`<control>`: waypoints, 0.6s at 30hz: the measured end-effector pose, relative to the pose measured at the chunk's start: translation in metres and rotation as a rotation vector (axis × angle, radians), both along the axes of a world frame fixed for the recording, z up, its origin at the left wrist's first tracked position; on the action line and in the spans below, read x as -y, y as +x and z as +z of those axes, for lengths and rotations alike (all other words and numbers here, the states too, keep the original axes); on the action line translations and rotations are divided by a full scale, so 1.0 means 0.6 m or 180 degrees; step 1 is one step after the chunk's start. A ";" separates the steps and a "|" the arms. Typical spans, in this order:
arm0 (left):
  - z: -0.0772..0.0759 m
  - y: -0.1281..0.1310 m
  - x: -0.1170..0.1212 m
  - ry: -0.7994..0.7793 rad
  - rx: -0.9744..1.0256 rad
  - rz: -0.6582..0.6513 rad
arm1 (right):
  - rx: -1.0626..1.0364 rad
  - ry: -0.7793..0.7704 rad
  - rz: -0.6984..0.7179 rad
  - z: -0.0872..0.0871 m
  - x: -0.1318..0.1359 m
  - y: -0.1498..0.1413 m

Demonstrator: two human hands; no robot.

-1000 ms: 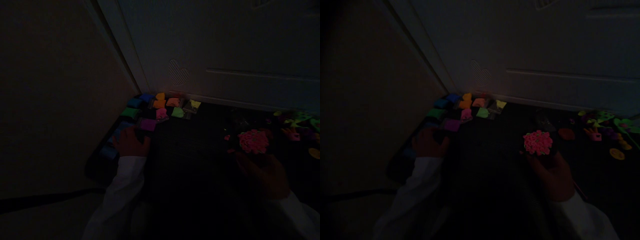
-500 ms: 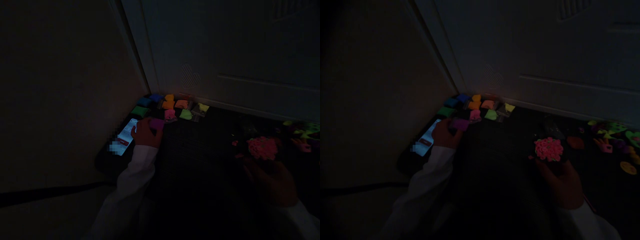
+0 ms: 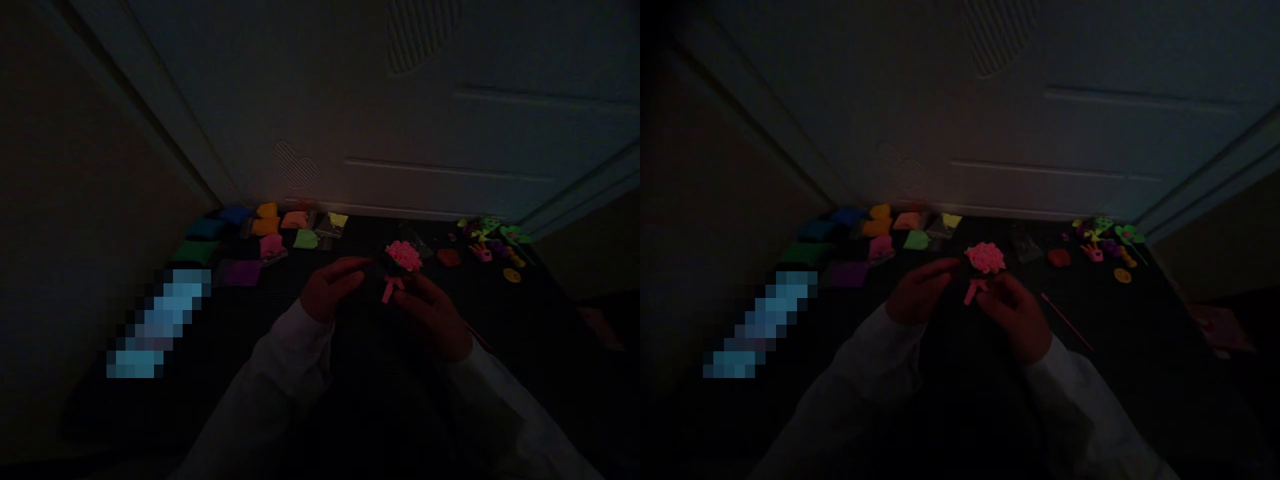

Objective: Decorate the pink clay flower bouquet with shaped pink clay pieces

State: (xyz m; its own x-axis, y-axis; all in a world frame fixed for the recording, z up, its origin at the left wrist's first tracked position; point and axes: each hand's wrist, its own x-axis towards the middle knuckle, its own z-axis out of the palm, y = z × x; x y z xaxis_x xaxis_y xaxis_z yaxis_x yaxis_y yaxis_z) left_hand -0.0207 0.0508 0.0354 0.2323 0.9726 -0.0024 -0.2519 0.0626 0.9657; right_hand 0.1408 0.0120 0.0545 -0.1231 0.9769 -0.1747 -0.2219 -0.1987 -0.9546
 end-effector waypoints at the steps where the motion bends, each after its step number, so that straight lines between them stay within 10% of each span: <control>1: -0.006 -0.001 0.000 -0.0180 0.0158 -0.0115 | -0.0099 -0.0071 0.0055 -0.003 0.000 0.000; 18: -0.004 0.009 0.018 -0.0970 0.0536 -0.0746 | -0.0252 -0.0397 0.0609 -0.010 0.008 0.008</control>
